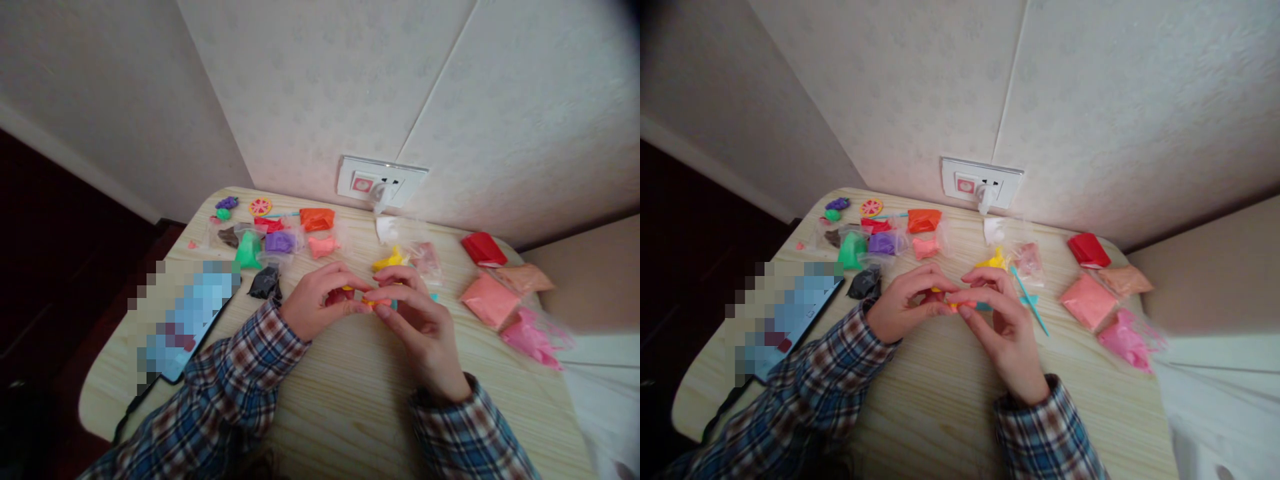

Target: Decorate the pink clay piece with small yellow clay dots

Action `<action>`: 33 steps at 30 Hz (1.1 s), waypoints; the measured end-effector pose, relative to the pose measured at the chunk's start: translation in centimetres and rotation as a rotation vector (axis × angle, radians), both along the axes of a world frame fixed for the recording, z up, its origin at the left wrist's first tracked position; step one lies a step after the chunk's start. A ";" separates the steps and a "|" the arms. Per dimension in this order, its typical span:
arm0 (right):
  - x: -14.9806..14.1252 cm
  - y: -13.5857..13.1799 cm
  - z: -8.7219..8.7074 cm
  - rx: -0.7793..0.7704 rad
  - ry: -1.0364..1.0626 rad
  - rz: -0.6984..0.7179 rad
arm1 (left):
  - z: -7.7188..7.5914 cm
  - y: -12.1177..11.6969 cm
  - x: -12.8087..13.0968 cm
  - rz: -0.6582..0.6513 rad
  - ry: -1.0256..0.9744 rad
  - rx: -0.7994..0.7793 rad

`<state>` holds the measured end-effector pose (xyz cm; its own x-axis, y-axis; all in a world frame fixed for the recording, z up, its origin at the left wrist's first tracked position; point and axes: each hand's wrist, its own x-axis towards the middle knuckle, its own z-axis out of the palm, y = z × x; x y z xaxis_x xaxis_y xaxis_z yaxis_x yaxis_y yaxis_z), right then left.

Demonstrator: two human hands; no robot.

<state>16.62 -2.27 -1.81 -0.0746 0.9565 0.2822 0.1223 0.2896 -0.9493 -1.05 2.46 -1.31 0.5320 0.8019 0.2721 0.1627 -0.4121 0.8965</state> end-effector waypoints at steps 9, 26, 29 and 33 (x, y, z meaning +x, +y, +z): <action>-0.1 0.0 -0.1 -0.033 0.040 0.017 | -0.1 0.0 0.0 0.000 0.008 -0.018; -0.2 0.1 0.0 -0.068 0.048 0.000 | 0.0 -0.1 0.1 -0.005 0.054 -0.012; -0.2 0.1 -0.1 -0.069 0.042 0.002 | 0.0 -0.1 0.1 -0.001 0.065 -0.007; -0.2 0.1 -0.1 -0.058 0.036 0.008 | 0.0 -0.1 0.0 0.000 0.080 -0.003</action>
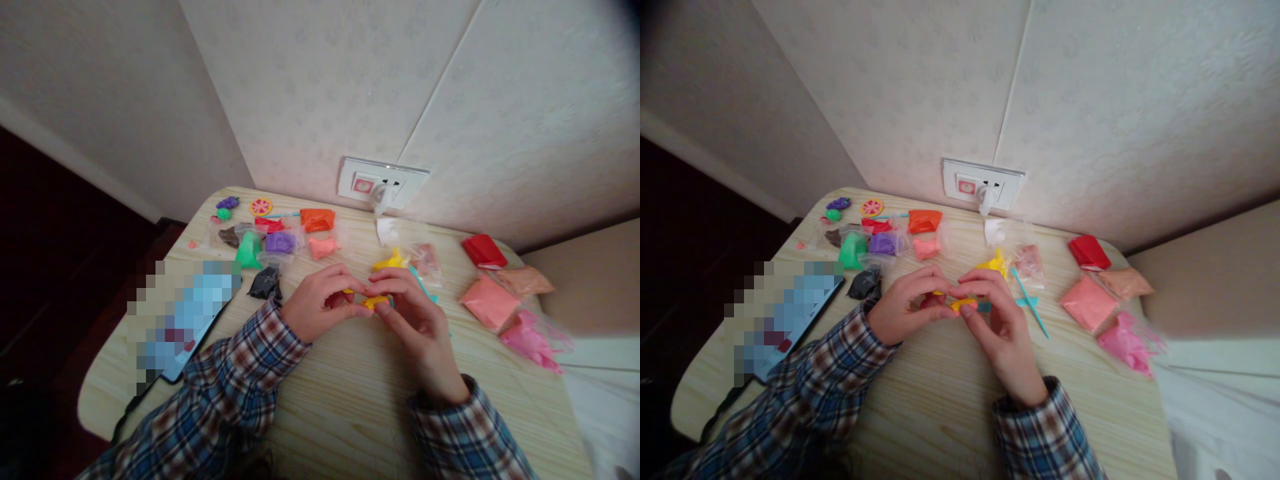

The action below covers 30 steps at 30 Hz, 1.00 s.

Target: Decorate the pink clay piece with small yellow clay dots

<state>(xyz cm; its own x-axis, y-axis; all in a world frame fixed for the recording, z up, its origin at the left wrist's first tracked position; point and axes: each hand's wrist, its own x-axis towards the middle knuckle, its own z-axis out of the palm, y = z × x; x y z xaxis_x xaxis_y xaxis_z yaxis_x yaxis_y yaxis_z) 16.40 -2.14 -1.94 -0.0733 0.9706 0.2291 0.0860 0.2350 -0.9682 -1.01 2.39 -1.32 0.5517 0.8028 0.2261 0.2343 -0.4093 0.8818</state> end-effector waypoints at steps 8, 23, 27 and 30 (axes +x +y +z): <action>-0.1 0.0 0.1 0.027 -0.020 0.019 | 0.0 0.0 0.0 -0.012 0.001 0.028; 0.5 0.2 -0.2 0.053 -0.094 -0.029 | 0.1 0.0 -0.1 0.019 -0.041 0.024; 0.8 0.3 -0.3 0.073 -0.179 -0.067 | 0.4 0.0 -0.3 0.061 -0.048 0.015; 0.8 0.4 -0.4 0.086 -0.235 -0.105 | 0.5 0.0 -0.3 0.075 -0.053 0.002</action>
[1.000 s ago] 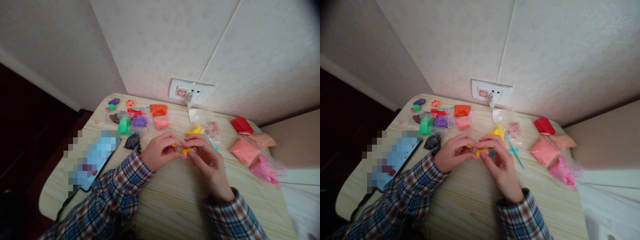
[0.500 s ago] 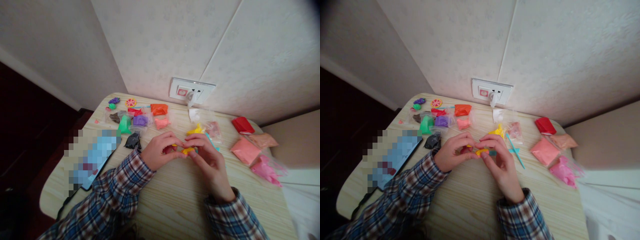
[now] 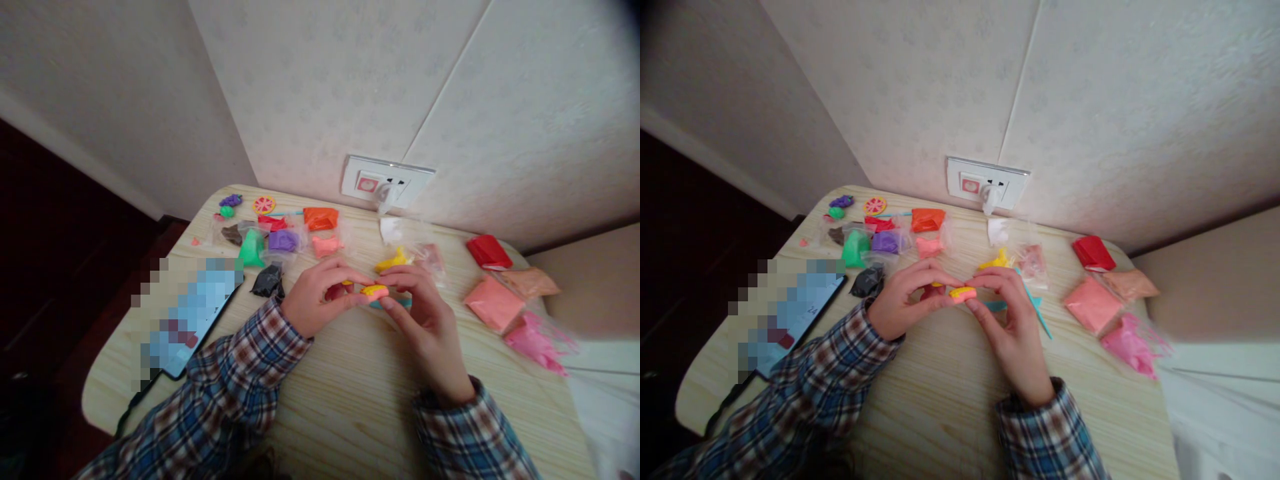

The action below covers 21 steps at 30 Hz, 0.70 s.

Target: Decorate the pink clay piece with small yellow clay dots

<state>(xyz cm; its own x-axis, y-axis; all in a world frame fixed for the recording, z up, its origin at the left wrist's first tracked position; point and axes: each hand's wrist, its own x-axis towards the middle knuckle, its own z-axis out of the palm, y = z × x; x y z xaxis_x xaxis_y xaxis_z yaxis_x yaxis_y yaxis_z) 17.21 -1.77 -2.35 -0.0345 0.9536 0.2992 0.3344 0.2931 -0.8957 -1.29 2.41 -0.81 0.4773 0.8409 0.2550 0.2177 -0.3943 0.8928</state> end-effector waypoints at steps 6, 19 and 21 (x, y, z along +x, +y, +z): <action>0.2 0.2 -0.6 0.037 -0.142 -0.112 | -0.2 0.3 -0.2 0.059 -0.040 -0.029; -0.1 -0.4 -0.1 0.220 -0.349 -0.109 | -0.4 0.0 0.1 -0.089 -0.251 -0.415; -0.3 -0.6 0.2 0.259 -0.331 -0.090 | -0.4 0.0 0.1 -0.125 -0.275 -0.476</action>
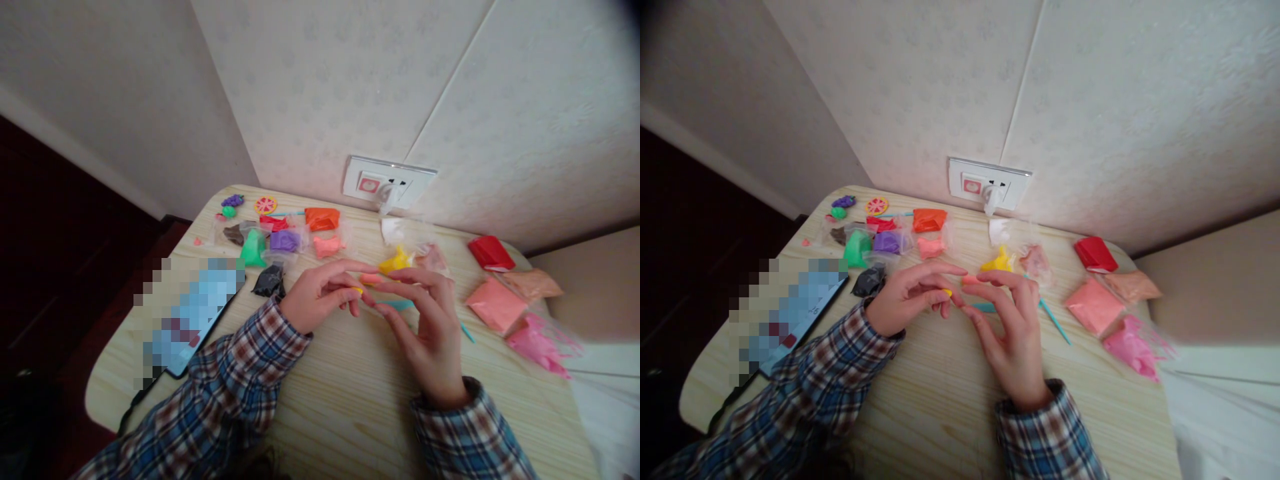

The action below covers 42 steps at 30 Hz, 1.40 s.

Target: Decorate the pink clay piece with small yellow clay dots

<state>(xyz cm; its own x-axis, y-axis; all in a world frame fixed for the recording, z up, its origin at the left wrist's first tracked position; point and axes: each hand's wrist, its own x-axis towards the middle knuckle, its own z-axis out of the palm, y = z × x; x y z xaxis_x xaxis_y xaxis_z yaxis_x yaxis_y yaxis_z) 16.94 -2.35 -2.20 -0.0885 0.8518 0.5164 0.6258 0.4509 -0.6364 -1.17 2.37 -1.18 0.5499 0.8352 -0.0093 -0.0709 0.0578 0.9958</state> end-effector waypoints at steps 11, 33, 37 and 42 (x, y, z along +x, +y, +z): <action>-0.4 0.0 0.0 0.004 0.011 0.060 | -0.3 -0.3 0.2 -0.103 -0.092 -0.202; 0.3 -0.2 -0.7 0.049 -0.026 0.058 | -1.1 -0.4 0.4 -0.094 -0.033 -0.225; 0.1 -0.1 -0.5 0.022 0.007 0.014 | -0.9 -0.3 0.3 -0.096 -0.053 -0.211; 0.0 0.1 -0.5 -0.014 0.062 -0.036 | -0.7 -0.2 0.3 -0.094 -0.053 -0.204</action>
<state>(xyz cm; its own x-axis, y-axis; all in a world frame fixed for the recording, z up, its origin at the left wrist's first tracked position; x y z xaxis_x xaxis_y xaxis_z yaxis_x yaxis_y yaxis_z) 16.89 -2.20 -2.74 -0.0262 0.8610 0.5079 0.6006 0.4197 -0.6806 -0.89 2.18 -1.90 0.6294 0.7641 -0.1416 -0.1076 0.2661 0.9579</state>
